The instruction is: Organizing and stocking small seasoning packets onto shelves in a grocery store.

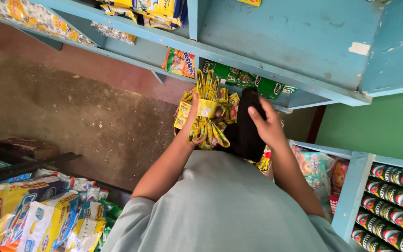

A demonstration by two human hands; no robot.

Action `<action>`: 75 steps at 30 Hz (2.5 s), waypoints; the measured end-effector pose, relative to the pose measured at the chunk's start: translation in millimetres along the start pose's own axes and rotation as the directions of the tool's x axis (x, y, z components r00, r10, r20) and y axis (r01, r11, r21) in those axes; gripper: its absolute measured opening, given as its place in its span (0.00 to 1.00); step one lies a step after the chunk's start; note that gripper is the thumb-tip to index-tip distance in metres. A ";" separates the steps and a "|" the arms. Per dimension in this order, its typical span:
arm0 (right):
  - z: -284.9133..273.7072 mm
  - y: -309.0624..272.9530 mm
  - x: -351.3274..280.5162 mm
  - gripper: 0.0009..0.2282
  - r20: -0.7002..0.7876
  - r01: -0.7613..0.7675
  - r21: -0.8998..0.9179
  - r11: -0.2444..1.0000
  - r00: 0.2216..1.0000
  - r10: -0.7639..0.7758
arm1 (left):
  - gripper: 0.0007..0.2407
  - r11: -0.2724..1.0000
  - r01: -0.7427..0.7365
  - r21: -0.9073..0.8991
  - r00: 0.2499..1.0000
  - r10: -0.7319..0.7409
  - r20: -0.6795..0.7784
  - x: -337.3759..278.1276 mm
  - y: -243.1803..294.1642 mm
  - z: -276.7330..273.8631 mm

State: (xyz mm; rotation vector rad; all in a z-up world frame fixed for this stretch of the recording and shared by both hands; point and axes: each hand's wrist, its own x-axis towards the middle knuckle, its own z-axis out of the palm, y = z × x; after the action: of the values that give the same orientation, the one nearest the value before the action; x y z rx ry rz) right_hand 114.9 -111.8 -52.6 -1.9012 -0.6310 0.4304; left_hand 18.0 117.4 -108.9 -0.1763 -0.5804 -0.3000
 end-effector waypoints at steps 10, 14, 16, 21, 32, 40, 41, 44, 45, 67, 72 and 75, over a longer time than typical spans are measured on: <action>72.3 -57.5 2.4 0.25 -0.016 -0.197 0.177 0.964 0.979 0.203 | 0.35 0.767 0.271 0.581 0.492 0.409 -0.769 -53.0 -50.5 -29.2; 82.3 -20.2 12.0 0.25 -0.013 -0.125 -0.121 0.985 0.992 0.125 | 0.38 0.838 0.172 0.517 0.454 0.399 -0.797 -48.9 -57.6 -10.9; 79.4 -12.2 20.1 0.27 0.012 -0.063 -0.251 0.966 0.998 0.069 | 0.41 0.838 0.166 0.519 0.463 0.399 -0.792 -64.3 -43.7 -33.9; 57.6 2.6 44.4 0.47 0.533 -0.141 0.295 0.945 0.845 -0.041 | 0.31 0.958 -0.232 0.170 0.583 0.277 -0.764 -22.2 -23.6 14.6; 61.0 33.7 18.3 0.36 0.430 -0.416 0.624 0.661 0.890 0.155 | 0.33 0.995 0.045 -0.087 0.767 -0.091 -0.635 -26.1 -44.0 -13.0; 38.8 26.5 57.3 0.21 0.252 -0.401 0.837 0.372 0.887 0.387 | 0.34 0.857 0.501 0.118 0.303 -0.046 -0.952 -53.2 -72.7 -18.4; 25.7 20.1 71.0 0.20 0.279 -0.418 0.851 0.319 0.873 0.400 | 0.35 0.799 0.588 0.124 0.203 0.002 -0.979 -58.0 -73.8 -18.6; -6.7 -14.7 106.3 0.25 0.273 -0.382 0.894 0.234 0.879 0.391 | 0.34 0.688 0.690 0.224 0.208 0.108 -0.972 -63.3 -70.1 -6.5; -16.5 -28.4 116.4 0.29 0.239 -0.330 0.922 0.203 0.896 0.376 | 0.32 0.639 0.696 0.327 0.309 0.144 -0.940 -63.9 -68.6 -0.3; -91.9 132.3 406.3 0.41 -0.184 -0.140 0.641 0.754 0.926 0.328 | 0.27 0.890 0.047 0.453 -0.007 0.454 -0.891 -110.1 -30.2 37.1; -75.0 119.5 412.8 0.08 -0.315 -0.176 0.235 0.956 0.917 0.246 | 0.27 0.901 0.067 0.429 -0.105 0.434 -0.895 -109.8 -26.6 35.5; -80.7 123.1 417.9 0.07 -0.305 -0.151 0.162 0.975 0.932 0.195 | 0.29 0.910 0.077 0.408 -0.098 0.414 -0.905 -94.6 -26.0 42.7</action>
State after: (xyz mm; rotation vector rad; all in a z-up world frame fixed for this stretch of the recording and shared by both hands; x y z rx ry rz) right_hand 521.4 42.1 -138.4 -1.8493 -0.2139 0.2595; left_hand -87.4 125.1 -124.9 0.3641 1.0294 0.0235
